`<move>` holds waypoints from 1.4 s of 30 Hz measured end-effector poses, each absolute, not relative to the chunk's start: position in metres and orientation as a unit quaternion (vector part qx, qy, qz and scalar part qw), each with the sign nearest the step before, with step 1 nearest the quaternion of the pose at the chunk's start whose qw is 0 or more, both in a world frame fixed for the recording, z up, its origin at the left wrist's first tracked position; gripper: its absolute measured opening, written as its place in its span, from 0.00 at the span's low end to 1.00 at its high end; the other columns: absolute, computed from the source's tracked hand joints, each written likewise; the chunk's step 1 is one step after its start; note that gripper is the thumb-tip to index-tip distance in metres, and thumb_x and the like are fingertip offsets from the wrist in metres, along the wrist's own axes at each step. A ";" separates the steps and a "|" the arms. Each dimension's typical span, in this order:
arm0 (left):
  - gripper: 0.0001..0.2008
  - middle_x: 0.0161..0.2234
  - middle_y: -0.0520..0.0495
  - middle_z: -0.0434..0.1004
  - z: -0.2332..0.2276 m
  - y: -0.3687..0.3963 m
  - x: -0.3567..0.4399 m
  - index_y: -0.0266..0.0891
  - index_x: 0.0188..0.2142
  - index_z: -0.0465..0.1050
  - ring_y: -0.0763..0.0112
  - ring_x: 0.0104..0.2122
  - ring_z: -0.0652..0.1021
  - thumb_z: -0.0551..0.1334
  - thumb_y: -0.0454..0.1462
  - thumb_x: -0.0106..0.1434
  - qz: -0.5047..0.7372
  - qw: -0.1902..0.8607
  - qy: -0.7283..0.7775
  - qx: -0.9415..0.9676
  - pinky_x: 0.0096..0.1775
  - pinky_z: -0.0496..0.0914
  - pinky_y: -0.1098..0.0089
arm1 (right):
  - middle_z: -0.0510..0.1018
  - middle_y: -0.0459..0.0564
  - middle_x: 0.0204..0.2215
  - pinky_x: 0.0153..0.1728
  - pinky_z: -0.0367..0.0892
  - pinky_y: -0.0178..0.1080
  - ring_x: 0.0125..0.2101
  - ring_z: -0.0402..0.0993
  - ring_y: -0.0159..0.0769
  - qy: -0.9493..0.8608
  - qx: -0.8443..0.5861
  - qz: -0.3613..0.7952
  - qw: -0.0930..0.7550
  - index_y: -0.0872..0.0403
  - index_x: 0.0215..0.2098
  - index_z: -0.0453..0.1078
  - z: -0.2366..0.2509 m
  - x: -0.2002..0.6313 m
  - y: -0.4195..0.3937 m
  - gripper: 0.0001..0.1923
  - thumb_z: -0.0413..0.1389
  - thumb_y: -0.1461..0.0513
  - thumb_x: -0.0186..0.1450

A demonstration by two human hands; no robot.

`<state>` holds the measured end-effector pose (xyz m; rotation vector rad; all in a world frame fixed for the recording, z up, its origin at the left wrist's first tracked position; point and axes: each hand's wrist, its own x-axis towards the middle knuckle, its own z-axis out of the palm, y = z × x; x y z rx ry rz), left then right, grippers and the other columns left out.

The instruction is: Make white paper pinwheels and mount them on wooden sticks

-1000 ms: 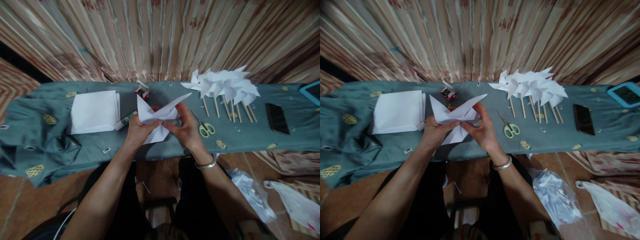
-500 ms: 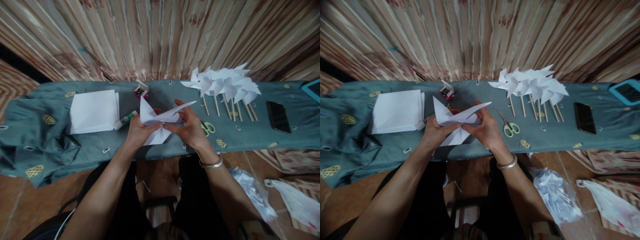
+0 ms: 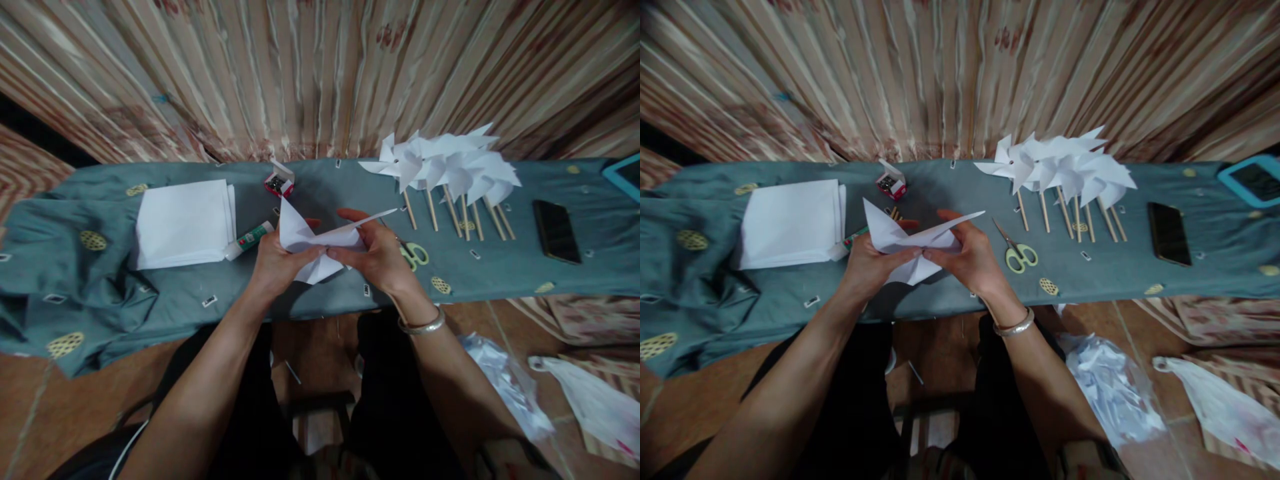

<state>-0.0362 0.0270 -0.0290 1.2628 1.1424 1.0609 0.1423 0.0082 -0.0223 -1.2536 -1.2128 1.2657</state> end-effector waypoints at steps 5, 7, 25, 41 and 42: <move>0.22 0.30 0.49 0.81 -0.027 0.027 -0.036 0.36 0.40 0.79 0.69 0.28 0.78 0.74 0.40 0.45 0.451 0.534 0.484 0.526 0.31 0.73 0.71 | 0.82 0.48 0.36 0.38 0.78 0.47 0.35 0.80 0.43 -0.494 -0.510 0.518 0.477 0.52 0.54 0.68 -0.025 0.142 0.009 0.36 0.71 0.57 0.49; 0.22 0.30 0.49 0.82 -0.027 0.027 -0.035 0.36 0.39 0.79 0.69 0.29 0.78 0.75 0.40 0.44 0.461 0.536 0.477 0.522 0.33 0.73 0.70 | 0.82 0.49 0.37 0.40 0.77 0.48 0.37 0.80 0.44 -0.495 -0.510 0.512 0.482 0.53 0.52 0.69 -0.026 0.141 0.010 0.35 0.72 0.56 0.48; 0.24 0.28 0.50 0.81 -0.031 0.030 -0.037 0.36 0.42 0.79 0.72 0.26 0.76 0.75 0.40 0.44 0.457 0.540 0.488 0.512 0.29 0.71 0.74 | 0.80 0.45 0.32 0.33 0.77 0.43 0.31 0.78 0.38 -0.502 -0.509 0.506 0.482 0.49 0.50 0.70 -0.027 0.139 0.011 0.33 0.71 0.53 0.48; 0.22 0.27 0.51 0.80 -0.026 0.027 -0.035 0.37 0.40 0.79 0.71 0.25 0.78 0.75 0.40 0.44 0.457 0.545 0.502 0.491 0.28 0.71 0.74 | 0.81 0.47 0.36 0.39 0.77 0.45 0.36 0.79 0.41 -0.501 -0.502 0.514 0.482 0.51 0.48 0.70 -0.028 0.139 0.011 0.31 0.71 0.52 0.49; 0.22 0.27 0.51 0.80 -0.026 0.027 -0.035 0.37 0.40 0.79 0.71 0.25 0.77 0.76 0.39 0.44 0.458 0.546 0.501 0.490 0.28 0.71 0.74 | 0.81 0.47 0.36 0.39 0.77 0.45 0.36 0.79 0.41 -0.502 -0.502 0.515 0.480 0.50 0.48 0.70 -0.028 0.139 0.012 0.31 0.71 0.52 0.49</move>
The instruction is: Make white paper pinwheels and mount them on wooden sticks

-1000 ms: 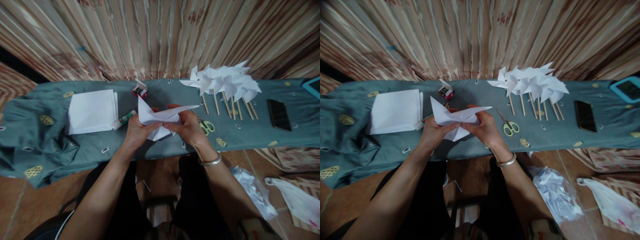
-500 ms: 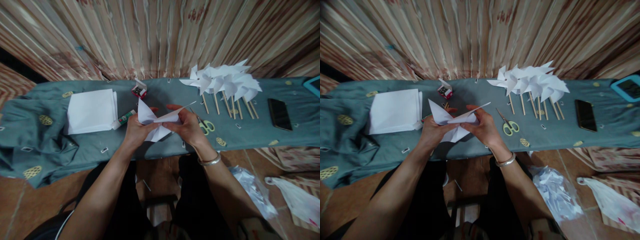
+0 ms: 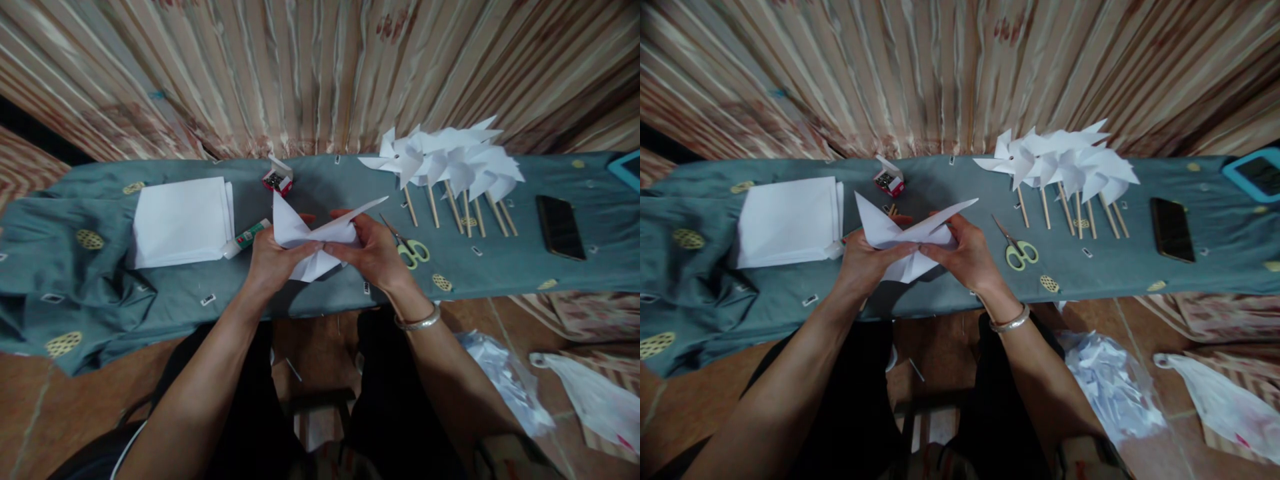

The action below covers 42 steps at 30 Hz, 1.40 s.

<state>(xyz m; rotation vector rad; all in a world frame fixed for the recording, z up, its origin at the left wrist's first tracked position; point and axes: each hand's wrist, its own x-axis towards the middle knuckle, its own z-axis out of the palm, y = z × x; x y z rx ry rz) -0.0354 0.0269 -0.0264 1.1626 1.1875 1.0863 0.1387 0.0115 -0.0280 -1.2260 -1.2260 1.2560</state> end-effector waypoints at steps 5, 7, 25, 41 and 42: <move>0.22 0.27 0.51 0.81 -0.026 0.027 -0.036 0.37 0.40 0.80 0.72 0.25 0.77 0.75 0.39 0.44 0.459 0.542 0.501 0.495 0.28 0.72 0.74 | 0.81 0.48 0.36 0.38 0.77 0.45 0.37 0.79 0.42 -0.507 -0.505 0.518 0.469 0.51 0.50 0.70 -0.028 0.140 0.011 0.31 0.70 0.53 0.50; 0.21 0.27 0.51 0.80 -0.026 0.027 -0.036 0.37 0.39 0.80 0.73 0.25 0.77 0.76 0.40 0.44 0.459 0.535 0.503 0.501 0.28 0.71 0.74 | 0.81 0.48 0.37 0.39 0.76 0.44 0.37 0.79 0.42 -0.508 -0.504 0.516 0.470 0.51 0.49 0.70 -0.028 0.140 0.011 0.30 0.70 0.53 0.51; 0.19 0.28 0.51 0.82 -0.028 0.027 -0.035 0.37 0.37 0.80 0.73 0.26 0.78 0.75 0.38 0.45 0.471 0.512 0.510 0.506 0.29 0.72 0.75 | 0.80 0.47 0.33 0.35 0.74 0.41 0.33 0.77 0.37 -0.526 -0.512 0.488 0.473 0.53 0.42 0.70 -0.030 0.137 0.012 0.21 0.68 0.56 0.53; 0.18 0.27 0.50 0.81 -0.033 0.030 -0.034 0.36 0.35 0.81 0.72 0.24 0.78 0.76 0.37 0.42 0.494 0.501 0.507 0.497 0.26 0.72 0.75 | 0.80 0.48 0.31 0.32 0.72 0.38 0.30 0.76 0.36 -0.514 -0.547 0.463 0.471 0.56 0.35 0.72 -0.026 0.128 0.012 0.14 0.65 0.60 0.52; 0.18 0.27 0.50 0.81 -0.034 0.031 -0.034 0.36 0.35 0.80 0.72 0.24 0.78 0.76 0.37 0.42 0.494 0.498 0.509 0.499 0.26 0.72 0.75 | 0.80 0.48 0.31 0.31 0.72 0.38 0.30 0.76 0.35 -0.516 -0.551 0.459 0.468 0.56 0.35 0.73 -0.026 0.128 0.012 0.13 0.65 0.61 0.52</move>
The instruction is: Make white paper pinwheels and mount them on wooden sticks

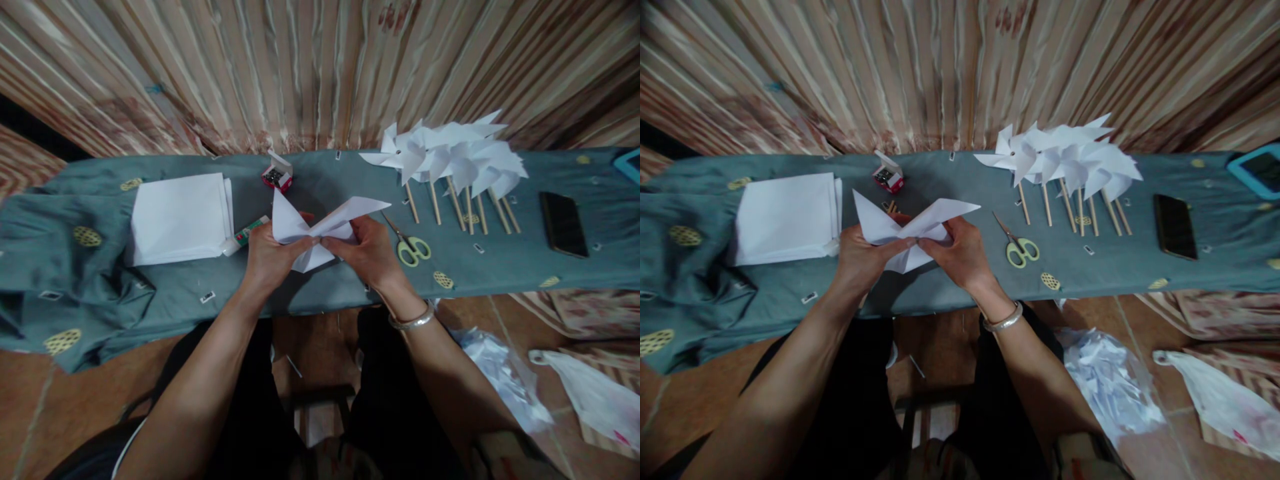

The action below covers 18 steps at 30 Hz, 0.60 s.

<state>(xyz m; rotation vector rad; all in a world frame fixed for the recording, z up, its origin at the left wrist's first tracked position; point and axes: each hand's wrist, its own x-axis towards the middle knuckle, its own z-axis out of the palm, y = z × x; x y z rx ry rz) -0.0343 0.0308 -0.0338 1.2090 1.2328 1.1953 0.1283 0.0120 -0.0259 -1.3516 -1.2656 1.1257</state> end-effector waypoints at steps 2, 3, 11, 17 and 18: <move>0.18 0.27 0.50 0.81 -0.035 0.031 -0.034 0.35 0.35 0.80 0.72 0.25 0.78 0.75 0.37 0.43 0.494 0.492 0.511 0.503 0.26 0.72 0.75 | 0.81 0.48 0.31 0.31 0.72 0.37 0.30 0.76 0.35 -0.522 -0.557 0.450 0.463 0.56 0.35 0.73 -0.026 0.128 0.012 0.12 0.65 0.61 0.53; 0.18 0.27 0.50 0.81 -0.035 0.031 -0.034 0.35 0.35 0.80 0.72 0.25 0.78 0.75 0.37 0.43 0.494 0.490 0.510 0.505 0.26 0.72 0.75 | 0.81 0.48 0.31 0.31 0.72 0.37 0.30 0.76 0.35 -0.526 -0.560 0.445 0.460 0.56 0.35 0.74 -0.026 0.128 0.012 0.12 0.65 0.61 0.53; 0.19 0.26 0.50 0.81 -0.036 0.032 -0.035 0.36 0.36 0.81 0.73 0.24 0.78 0.75 0.37 0.42 0.491 0.495 0.514 0.499 0.26 0.72 0.76 | 0.82 0.49 0.31 0.30 0.70 0.36 0.30 0.76 0.36 -0.528 -0.571 0.431 0.458 0.57 0.34 0.75 -0.025 0.125 0.011 0.10 0.64 0.61 0.53; 0.18 0.26 0.51 0.81 -0.035 0.032 -0.035 0.36 0.36 0.81 0.72 0.24 0.78 0.75 0.37 0.43 0.490 0.486 0.515 0.509 0.26 0.72 0.75 | 0.82 0.48 0.29 0.28 0.69 0.36 0.28 0.76 0.35 -0.529 -0.575 0.427 0.455 0.56 0.32 0.76 -0.025 0.125 0.011 0.09 0.64 0.60 0.53; 0.18 0.26 0.51 0.81 -0.035 0.032 -0.035 0.36 0.36 0.81 0.73 0.24 0.78 0.75 0.37 0.43 0.490 0.484 0.515 0.510 0.27 0.72 0.75 | 0.82 0.48 0.28 0.28 0.69 0.36 0.28 0.75 0.35 -0.530 -0.576 0.427 0.452 0.56 0.32 0.76 -0.025 0.125 0.010 0.09 0.63 0.60 0.54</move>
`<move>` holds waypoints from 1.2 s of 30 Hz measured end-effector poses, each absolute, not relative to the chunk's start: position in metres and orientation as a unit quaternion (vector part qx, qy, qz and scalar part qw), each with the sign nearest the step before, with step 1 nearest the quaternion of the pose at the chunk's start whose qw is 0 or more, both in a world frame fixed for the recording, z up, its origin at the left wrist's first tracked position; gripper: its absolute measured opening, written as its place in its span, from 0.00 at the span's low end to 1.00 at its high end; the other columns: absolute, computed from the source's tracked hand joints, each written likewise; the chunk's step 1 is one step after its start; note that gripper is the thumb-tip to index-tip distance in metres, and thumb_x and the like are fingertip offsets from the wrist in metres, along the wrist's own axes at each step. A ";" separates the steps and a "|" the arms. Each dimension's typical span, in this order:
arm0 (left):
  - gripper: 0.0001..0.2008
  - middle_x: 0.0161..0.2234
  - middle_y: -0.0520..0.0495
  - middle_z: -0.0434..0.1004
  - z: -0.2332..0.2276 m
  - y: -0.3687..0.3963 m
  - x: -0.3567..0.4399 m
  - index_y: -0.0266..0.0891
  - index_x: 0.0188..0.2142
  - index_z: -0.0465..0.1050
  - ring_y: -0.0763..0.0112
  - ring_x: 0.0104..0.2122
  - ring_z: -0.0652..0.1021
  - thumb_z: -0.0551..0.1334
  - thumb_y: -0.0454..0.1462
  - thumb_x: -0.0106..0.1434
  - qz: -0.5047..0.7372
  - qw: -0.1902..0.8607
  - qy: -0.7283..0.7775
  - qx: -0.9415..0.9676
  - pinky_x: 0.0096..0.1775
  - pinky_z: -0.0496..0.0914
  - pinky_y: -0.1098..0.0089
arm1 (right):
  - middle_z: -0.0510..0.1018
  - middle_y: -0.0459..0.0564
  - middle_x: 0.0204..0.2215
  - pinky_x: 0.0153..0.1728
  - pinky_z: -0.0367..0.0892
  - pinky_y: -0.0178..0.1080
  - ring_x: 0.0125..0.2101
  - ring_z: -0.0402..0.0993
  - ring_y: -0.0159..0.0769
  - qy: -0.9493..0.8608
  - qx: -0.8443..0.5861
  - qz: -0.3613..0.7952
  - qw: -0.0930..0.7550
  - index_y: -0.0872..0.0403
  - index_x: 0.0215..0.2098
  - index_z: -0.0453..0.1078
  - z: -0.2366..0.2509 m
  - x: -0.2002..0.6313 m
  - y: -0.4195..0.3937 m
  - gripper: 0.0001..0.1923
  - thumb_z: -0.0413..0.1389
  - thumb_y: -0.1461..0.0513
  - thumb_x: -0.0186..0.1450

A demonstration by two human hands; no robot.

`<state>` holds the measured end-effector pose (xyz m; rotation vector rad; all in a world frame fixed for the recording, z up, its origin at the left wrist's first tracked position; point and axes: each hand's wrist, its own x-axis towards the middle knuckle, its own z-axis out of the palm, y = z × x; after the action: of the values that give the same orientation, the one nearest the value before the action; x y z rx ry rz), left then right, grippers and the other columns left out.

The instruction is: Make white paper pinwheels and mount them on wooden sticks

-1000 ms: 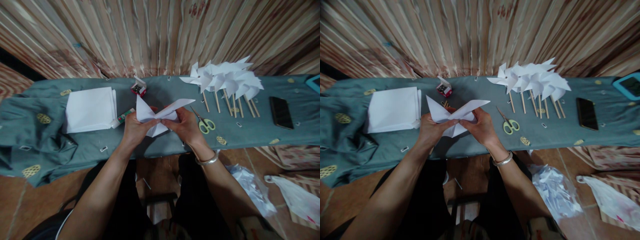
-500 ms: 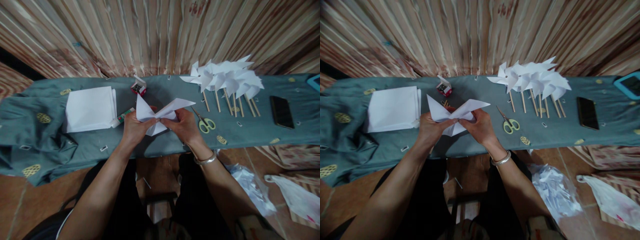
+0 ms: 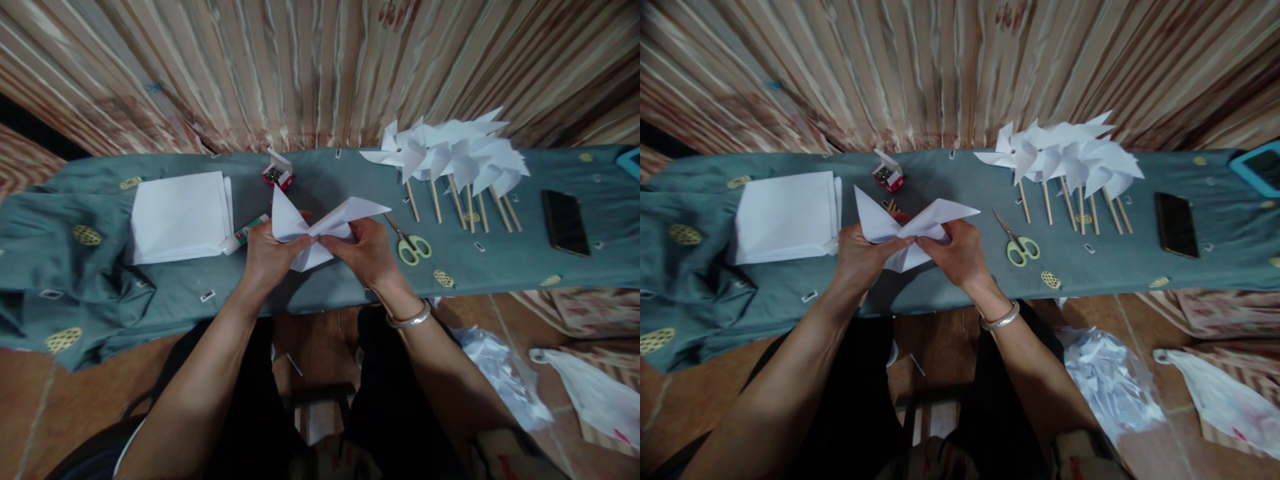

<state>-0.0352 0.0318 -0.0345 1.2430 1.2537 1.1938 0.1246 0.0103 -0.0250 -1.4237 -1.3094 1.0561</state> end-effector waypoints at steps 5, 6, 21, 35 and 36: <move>0.19 0.28 0.51 0.81 -0.034 0.031 -0.035 0.36 0.37 0.80 0.73 0.25 0.78 0.75 0.37 0.44 0.489 0.481 0.514 0.515 0.27 0.71 0.75 | 0.81 0.47 0.29 0.29 0.69 0.37 0.29 0.75 0.36 -0.538 -0.577 0.421 0.448 0.54 0.32 0.74 -0.025 0.125 0.011 0.09 0.63 0.59 0.55; 0.19 0.27 0.52 0.81 -0.034 0.031 -0.035 0.36 0.37 0.80 0.73 0.25 0.78 0.75 0.37 0.44 0.488 0.485 0.513 0.513 0.27 0.71 0.75 | 0.81 0.47 0.30 0.30 0.70 0.38 0.30 0.75 0.36 -0.538 -0.572 0.420 0.454 0.54 0.33 0.74 -0.025 0.125 0.011 0.10 0.63 0.59 0.54; 0.22 0.28 0.51 0.82 -0.029 0.028 -0.033 0.37 0.38 0.80 0.70 0.26 0.79 0.75 0.36 0.41 0.474 0.590 0.497 0.423 0.32 0.74 0.71 | 0.81 0.45 0.32 0.36 0.73 0.40 0.33 0.78 0.37 -0.521 -0.553 0.440 0.479 0.53 0.36 0.71 -0.022 0.127 0.010 0.14 0.65 0.60 0.53; 0.21 0.29 0.51 0.82 -0.032 0.027 -0.034 0.38 0.37 0.80 0.71 0.27 0.78 0.75 0.37 0.41 0.477 0.572 0.490 0.453 0.32 0.73 0.72 | 0.82 0.47 0.35 0.37 0.73 0.41 0.34 0.78 0.38 -0.555 -0.577 0.377 0.466 0.53 0.41 0.73 -0.019 0.127 0.005 0.15 0.64 0.61 0.54; 0.21 0.29 0.51 0.82 -0.032 0.027 -0.034 0.37 0.38 0.80 0.72 0.27 0.78 0.75 0.37 0.42 0.476 0.572 0.490 0.455 0.32 0.73 0.72 | 0.82 0.47 0.35 0.38 0.73 0.41 0.35 0.78 0.39 -0.557 -0.575 0.377 0.465 0.53 0.41 0.73 -0.020 0.127 0.005 0.16 0.65 0.60 0.55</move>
<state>-0.0344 0.0274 -0.0323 1.0663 1.1487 1.1166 0.1274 0.0052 -0.0197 -1.4134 -1.3687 0.9269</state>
